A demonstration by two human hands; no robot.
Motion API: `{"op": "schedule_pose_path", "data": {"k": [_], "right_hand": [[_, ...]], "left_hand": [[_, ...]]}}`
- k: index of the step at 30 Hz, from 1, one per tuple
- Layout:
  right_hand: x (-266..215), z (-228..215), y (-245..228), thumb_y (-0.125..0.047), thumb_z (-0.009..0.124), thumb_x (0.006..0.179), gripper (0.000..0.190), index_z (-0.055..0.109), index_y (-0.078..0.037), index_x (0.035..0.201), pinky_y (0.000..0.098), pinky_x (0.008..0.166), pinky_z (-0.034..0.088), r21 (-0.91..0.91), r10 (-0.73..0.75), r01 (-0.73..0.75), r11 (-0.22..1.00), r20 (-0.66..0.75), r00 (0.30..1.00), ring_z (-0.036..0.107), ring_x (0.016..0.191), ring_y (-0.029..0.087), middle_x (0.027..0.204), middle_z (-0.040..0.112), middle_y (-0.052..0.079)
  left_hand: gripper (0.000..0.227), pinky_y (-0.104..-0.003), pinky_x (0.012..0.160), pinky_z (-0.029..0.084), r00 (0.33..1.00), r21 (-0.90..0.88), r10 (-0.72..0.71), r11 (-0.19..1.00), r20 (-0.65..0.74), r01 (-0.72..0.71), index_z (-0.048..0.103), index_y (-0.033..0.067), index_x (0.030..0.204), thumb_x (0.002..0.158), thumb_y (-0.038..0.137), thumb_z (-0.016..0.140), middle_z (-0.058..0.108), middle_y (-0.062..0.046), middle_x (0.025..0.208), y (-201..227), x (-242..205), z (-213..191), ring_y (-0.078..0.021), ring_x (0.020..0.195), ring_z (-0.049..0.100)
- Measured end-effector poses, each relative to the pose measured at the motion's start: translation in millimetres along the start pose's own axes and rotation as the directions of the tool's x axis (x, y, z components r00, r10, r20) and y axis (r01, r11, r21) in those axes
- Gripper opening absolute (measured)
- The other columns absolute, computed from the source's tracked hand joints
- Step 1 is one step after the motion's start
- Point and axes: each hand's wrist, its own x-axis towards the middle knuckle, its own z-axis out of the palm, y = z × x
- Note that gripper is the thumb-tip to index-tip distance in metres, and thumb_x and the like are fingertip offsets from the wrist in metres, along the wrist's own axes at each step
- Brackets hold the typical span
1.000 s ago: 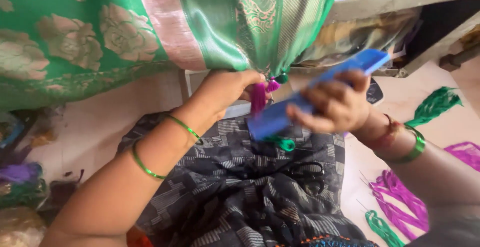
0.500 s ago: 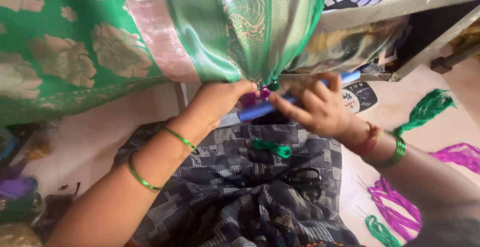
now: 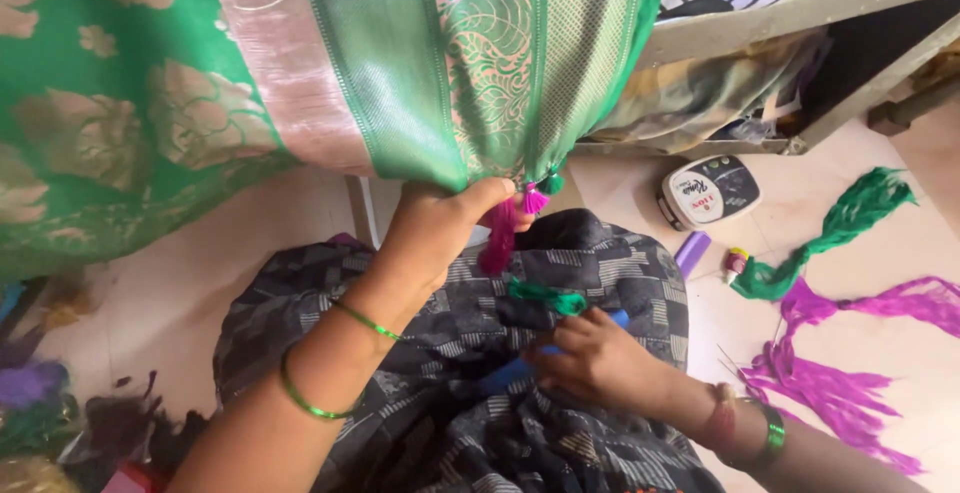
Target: Attaching decorative tassels to the border of a green saree.
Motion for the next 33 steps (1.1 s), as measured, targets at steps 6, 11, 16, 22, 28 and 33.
{"op": "schedule_pose_path", "data": {"k": [6, 11, 16, 22, 28, 33], "right_hand": [[42, -20, 27, -0.032, 0.068, 0.093, 0.039, 0.066, -0.01, 0.125, 0.0355, 0.09, 0.053, 0.629, 0.494, -0.301, 0.717, -0.153, 0.856, 0.067, 0.105, 0.018, 0.116, 0.07, 0.004], [88, -11, 49, -0.04, 0.065, 0.096, 0.048, 0.056, -0.005, 0.129, 0.0329, 0.094, 0.052, 0.999, 0.643, 0.035, -0.001, -0.026, 0.766, 0.062, 0.105, 0.016, 0.116, 0.066, 0.004], [113, -22, 47, -0.024, 0.07, 0.101, 0.021, 0.062, -0.006, 0.109, 0.0277, 0.058, 0.044, 0.944, 0.704, 0.102, -0.315, 0.16, 0.692, 0.057, 0.074, 0.013, 0.089, 0.063, 0.002], [112, 12, 32, -0.016, 0.063, 0.104, 0.015, 0.066, -0.001, 0.102, 0.0255, 0.072, 0.052, 0.991, 0.855, 0.02, 0.134, -0.126, 0.503, 0.061, 0.081, 0.01, 0.09, 0.066, 0.001], [94, 37, 33, -0.015, 0.063, 0.106, 0.017, 0.066, -0.001, 0.115, 0.0267, 0.093, 0.051, 0.747, 0.695, -0.153, 0.647, -0.496, 0.52, 0.057, 0.108, 0.012, 0.121, 0.053, 0.005], [104, 2, 44, -0.027, 0.063, 0.103, 0.037, 0.059, -0.002, 0.13, 0.0317, 0.102, 0.049, 0.966, 0.76, 0.013, 0.258, -0.211, 0.614, 0.059, 0.116, 0.017, 0.125, 0.063, 0.009]], "left_hand": [[0.023, -0.03, 0.074, 0.061, 0.994, 0.038, 0.109, 0.993, -0.008, -0.109, 0.071, -0.0075, 0.104, 0.096, 0.013, 0.063, 0.077, -0.01, 0.091, -26, -14, 4, -0.0172, 0.079, 0.074], [0.025, -0.026, 0.075, 0.059, 0.96, 0.148, 0.237, 0.965, -0.151, -0.215, 0.073, -0.0009, 0.109, 0.102, 0.021, 0.063, 0.077, -0.005, 0.088, -73, -28, 20, -0.0104, 0.079, 0.072], [0.019, -0.026, 0.073, 0.057, 0.888, 0.484, 0.442, 0.808, -0.124, -0.335, 0.074, 0.0034, 0.107, 0.101, 0.02, 0.066, 0.079, -0.007, 0.089, -74, -37, 17, -0.0123, 0.078, 0.075], [0.027, -0.031, 0.084, 0.051, 0.846, 0.579, 0.531, 0.703, -0.042, -0.412, 0.069, -0.0019, 0.116, 0.097, 0.018, 0.07, 0.071, -0.014, 0.108, -54, -25, -3, -0.02, 0.099, 0.066], [0.024, -0.03, 0.083, 0.056, 0.958, 0.193, 0.245, 0.957, -0.147, -0.215, 0.074, 0.0002, 0.109, 0.097, 0.021, 0.07, 0.077, -0.008, 0.102, -46, -14, 13, -0.0142, 0.093, 0.07], [0.021, -0.029, 0.087, 0.056, 0.871, 0.393, 0.453, 0.848, -0.188, -0.356, 0.075, 0.0005, 0.108, 0.099, 0.019, 0.07, 0.075, -0.008, 0.106, -72, -16, 15, -0.0165, 0.098, 0.071]]}}
